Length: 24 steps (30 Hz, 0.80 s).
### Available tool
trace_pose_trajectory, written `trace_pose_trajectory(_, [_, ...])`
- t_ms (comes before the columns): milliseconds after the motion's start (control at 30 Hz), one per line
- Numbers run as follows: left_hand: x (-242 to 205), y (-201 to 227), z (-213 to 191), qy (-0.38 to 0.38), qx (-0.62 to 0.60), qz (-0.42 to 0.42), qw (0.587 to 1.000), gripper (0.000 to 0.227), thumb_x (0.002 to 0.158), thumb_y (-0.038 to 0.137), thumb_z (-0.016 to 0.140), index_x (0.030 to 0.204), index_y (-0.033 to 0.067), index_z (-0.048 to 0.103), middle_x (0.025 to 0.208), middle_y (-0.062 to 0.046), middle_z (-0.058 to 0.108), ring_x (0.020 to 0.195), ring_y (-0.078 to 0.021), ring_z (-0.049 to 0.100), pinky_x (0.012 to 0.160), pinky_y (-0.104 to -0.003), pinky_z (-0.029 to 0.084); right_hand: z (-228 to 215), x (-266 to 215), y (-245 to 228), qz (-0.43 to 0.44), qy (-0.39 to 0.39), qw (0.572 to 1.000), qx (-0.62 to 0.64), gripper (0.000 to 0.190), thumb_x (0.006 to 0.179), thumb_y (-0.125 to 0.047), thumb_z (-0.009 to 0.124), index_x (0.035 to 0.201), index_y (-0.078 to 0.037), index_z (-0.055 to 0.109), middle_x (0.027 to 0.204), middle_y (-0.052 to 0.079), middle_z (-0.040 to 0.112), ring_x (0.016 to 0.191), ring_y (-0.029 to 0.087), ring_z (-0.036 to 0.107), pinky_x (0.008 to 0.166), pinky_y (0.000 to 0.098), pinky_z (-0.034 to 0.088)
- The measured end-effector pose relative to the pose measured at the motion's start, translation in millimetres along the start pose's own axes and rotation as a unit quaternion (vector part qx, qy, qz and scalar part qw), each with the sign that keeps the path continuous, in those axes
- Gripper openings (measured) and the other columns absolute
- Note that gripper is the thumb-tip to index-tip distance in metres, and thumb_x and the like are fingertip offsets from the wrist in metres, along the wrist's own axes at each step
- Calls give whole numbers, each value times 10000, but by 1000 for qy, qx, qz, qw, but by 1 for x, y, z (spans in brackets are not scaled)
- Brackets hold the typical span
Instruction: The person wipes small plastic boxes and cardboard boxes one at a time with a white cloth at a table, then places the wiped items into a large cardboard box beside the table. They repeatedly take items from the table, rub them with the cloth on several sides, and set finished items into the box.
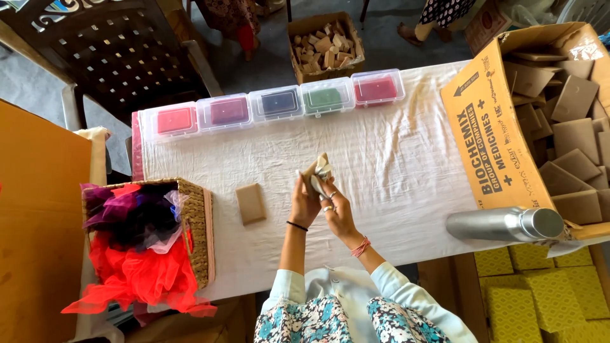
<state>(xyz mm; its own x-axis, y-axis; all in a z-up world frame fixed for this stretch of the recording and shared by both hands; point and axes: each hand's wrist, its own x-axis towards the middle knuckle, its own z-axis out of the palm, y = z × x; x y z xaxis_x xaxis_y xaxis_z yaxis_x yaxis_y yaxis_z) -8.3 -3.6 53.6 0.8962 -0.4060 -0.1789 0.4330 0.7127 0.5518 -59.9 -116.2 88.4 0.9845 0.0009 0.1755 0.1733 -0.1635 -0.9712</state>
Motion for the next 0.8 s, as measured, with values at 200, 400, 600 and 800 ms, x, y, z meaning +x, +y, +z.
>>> trace_pose_trajectory(200, [-1, -8, -22, -6, -153, 1, 988, 921, 990, 749, 386, 1572, 35, 392, 1516, -136, 499, 1392, -273, 501, 1192, -441, 416, -6, 20, -34, -57, 2, 987, -150, 496, 1014, -128, 534, 1502, -47, 510, 1580, 220, 454, 1466, 364, 443, 1176, 414, 398])
trace_pose_trajectory(400, [1, -3, -12, -16, -114, 43, 992, 990, 889, 824, 365, 1555, 91, 382, 1463, -141, 518, 1322, -287, 534, 1119, -449, 462, -5, 6, -36, -39, -15, 992, -116, 477, 1008, -192, 568, 1476, -101, 548, 1577, 210, 483, 1458, 365, 481, 1192, 439, 399])
trace_pose_trajectory(600, [-7, 5, 23, -13, -89, 22, 996, 1072, 869, 859, 302, 1505, 4, 416, 1445, -148, 569, 1258, -311, 568, 1043, -494, 510, -2, 12, -41, -76, -50, 980, -176, 527, 1028, -270, 550, 1523, -97, 494, 1596, 231, 429, 1509, 406, 372, 1219, 470, 314])
trace_pose_trajectory(800, [-4, 4, 1, 11, -154, 68, 986, 1049, 952, 850, 297, 1577, 19, 434, 1450, -207, 554, 1254, -314, 596, 1062, -451, 499, -5, 11, -31, -73, -38, 973, -215, 531, 1083, -345, 456, 1557, -107, 435, 1637, 225, 366, 1535, 411, 306, 1237, 489, 280])
